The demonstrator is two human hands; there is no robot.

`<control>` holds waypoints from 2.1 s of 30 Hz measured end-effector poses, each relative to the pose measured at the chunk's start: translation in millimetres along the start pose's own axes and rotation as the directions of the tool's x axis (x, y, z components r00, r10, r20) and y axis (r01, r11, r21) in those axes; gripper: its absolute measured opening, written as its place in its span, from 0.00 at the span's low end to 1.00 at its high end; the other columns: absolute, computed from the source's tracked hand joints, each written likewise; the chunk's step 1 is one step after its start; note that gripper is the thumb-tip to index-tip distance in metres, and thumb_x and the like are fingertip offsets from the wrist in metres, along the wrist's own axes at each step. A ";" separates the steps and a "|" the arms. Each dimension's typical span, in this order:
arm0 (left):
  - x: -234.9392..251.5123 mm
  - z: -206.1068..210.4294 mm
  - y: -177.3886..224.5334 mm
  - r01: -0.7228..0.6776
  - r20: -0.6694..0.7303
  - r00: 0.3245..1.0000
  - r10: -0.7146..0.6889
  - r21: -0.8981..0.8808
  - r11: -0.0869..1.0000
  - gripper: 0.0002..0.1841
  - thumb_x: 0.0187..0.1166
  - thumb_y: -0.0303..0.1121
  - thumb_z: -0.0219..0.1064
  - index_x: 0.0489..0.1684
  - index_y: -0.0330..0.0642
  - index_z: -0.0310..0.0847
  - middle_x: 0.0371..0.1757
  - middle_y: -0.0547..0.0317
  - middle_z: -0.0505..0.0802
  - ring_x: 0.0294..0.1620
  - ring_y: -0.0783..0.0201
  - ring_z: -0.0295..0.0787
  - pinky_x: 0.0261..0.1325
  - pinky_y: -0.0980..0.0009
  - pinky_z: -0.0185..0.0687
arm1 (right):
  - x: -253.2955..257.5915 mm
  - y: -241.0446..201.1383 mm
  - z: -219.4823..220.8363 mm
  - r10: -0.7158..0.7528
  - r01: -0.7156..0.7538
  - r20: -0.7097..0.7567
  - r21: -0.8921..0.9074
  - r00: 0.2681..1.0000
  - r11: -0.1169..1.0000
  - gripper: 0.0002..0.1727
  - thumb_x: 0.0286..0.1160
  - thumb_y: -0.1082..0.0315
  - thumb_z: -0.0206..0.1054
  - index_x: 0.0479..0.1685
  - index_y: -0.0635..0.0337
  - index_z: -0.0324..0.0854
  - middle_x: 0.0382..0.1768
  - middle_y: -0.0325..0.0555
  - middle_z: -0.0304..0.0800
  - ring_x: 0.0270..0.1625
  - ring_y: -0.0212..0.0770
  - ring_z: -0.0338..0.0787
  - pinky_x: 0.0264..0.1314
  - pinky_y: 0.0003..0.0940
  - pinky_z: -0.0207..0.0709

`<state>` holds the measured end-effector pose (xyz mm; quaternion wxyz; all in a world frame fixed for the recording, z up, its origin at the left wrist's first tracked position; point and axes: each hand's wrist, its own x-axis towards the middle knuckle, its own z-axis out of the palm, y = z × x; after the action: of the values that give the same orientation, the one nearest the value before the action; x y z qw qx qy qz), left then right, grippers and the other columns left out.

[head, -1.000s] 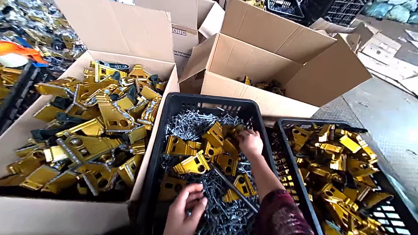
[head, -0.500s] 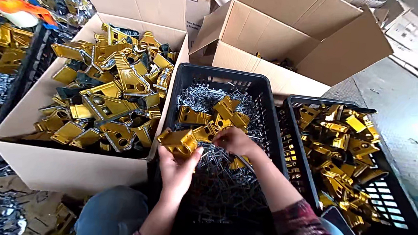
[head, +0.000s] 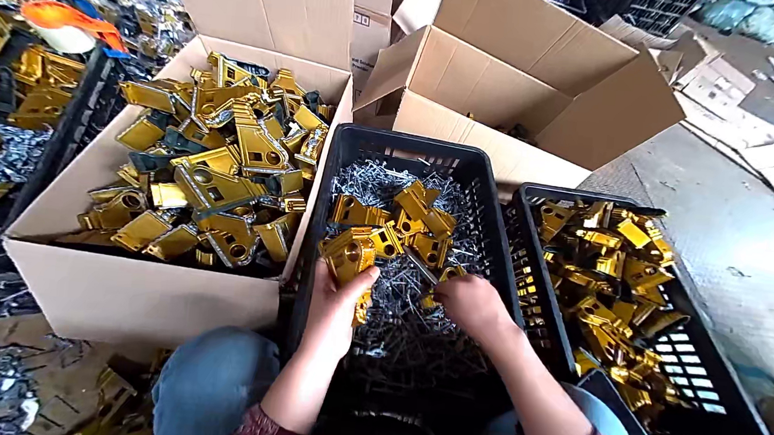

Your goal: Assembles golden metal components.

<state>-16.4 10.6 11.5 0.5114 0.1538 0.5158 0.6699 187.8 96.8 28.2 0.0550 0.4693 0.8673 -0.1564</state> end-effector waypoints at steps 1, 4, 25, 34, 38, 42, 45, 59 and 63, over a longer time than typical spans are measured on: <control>-1.7 2.6 -0.5 0.098 0.009 0.995 -0.098 -0.040 0.994 0.36 0.76 0.26 0.73 0.84 0.45 0.57 0.51 0.49 0.86 0.36 0.61 0.88 0.31 0.68 0.86 | -11.6 5.4 9.6 -0.146 0.172 -0.268 0.075 0.952 0.982 0.13 0.81 0.68 0.63 0.49 0.57 0.95 0.41 0.54 0.97 0.46 0.55 0.97 0.52 0.55 0.88; -5.3 11.4 -3.1 0.343 0.113 0.938 -0.328 -0.165 0.925 0.22 0.86 0.31 0.63 0.76 0.43 0.61 0.37 0.51 0.85 0.26 0.62 0.87 0.28 0.70 0.87 | -21.8 -2.2 34.8 -0.305 0.468 -0.668 0.072 0.678 0.881 0.15 0.80 0.69 0.62 0.54 0.53 0.95 0.34 0.47 0.96 0.34 0.41 0.94 0.40 0.33 0.87; -13.1 0.3 -20.6 -0.054 0.580 0.792 -0.189 0.374 0.926 0.56 0.49 0.19 0.77 0.87 0.37 0.44 0.64 0.50 0.86 0.60 0.62 0.90 0.60 0.64 0.91 | -25.8 -13.8 42.5 -0.390 0.635 -0.834 -0.063 0.391 0.770 0.10 0.81 0.59 0.68 0.51 0.53 0.77 0.42 0.48 0.83 0.51 0.46 0.85 0.59 0.39 0.80; -13.4 1.1 -18.0 0.069 0.444 0.874 -0.199 0.292 0.954 0.56 0.55 0.18 0.75 0.90 0.42 0.40 0.54 0.48 0.86 0.44 0.61 0.91 0.45 0.66 0.91 | 6.1 5.5 50.1 -0.132 0.388 -0.371 0.796 0.919 0.465 0.50 0.66 0.47 0.78 0.86 0.62 0.60 0.62 0.46 0.89 0.57 0.36 0.92 0.58 0.38 0.89; -0.1 -2.9 -10.2 -0.044 0.235 0.972 -0.007 0.211 0.977 0.54 0.55 0.15 0.72 0.88 0.46 0.42 0.53 0.46 0.84 0.39 0.60 0.90 0.40 0.66 0.90 | 18.4 6.6 69.8 -0.071 -0.012 0.271 0.293 0.960 0.956 0.19 0.77 0.57 0.73 0.61 0.57 0.90 0.60 0.59 0.91 0.64 0.63 0.89 0.67 0.71 0.77; 1.5 -6.1 -6.9 -0.071 0.125 0.991 0.047 0.197 0.978 0.57 0.56 0.12 0.74 0.90 0.46 0.38 0.60 0.43 0.82 0.44 0.58 0.92 0.42 0.66 0.92 | 16.7 -23.4 95.6 -0.010 -0.011 0.455 0.043 0.890 0.999 0.16 0.78 0.60 0.70 0.57 0.60 0.89 0.63 0.63 0.88 0.67 0.69 0.86 0.61 0.75 0.77; 0.0 -7.5 -5.4 -0.057 0.072 0.996 0.045 0.189 0.980 0.54 0.57 0.13 0.75 0.89 0.44 0.43 0.57 0.43 0.83 0.40 0.58 0.90 0.38 0.66 0.91 | 12.6 -11.5 62.5 -0.064 -0.012 0.324 0.228 0.944 0.974 0.14 0.78 0.62 0.70 0.55 0.58 0.92 0.54 0.62 0.93 0.63 0.67 0.89 0.66 0.73 0.76; -12.5 14.6 -31.5 0.093 0.191 0.977 -0.097 0.034 0.995 0.49 0.62 0.16 0.73 0.87 0.39 0.44 0.64 0.39 0.82 0.53 0.52 0.92 0.57 0.58 0.93 | -14.5 0.5 31.7 0.056 0.175 -0.234 0.847 0.971 0.502 0.24 0.72 0.65 0.73 0.68 0.61 0.83 0.43 0.38 0.94 0.34 0.27 0.87 0.38 0.25 0.82; -13.1 16.7 -26.3 0.161 0.163 0.975 -0.149 -0.061 0.985 0.41 0.68 0.12 0.66 0.83 0.38 0.49 0.56 0.41 0.84 0.48 0.54 0.92 0.55 0.59 0.93 | -11.4 0.3 30.9 0.070 0.030 -0.100 0.758 0.992 0.652 0.14 0.78 0.66 0.64 0.54 0.58 0.91 0.40 0.40 0.94 0.34 0.27 0.87 0.41 0.28 0.82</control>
<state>15.4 7.0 0.5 0.6067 0.1468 0.4589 0.6323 192.9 77.9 1.7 -0.1966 0.4675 0.7194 -0.4746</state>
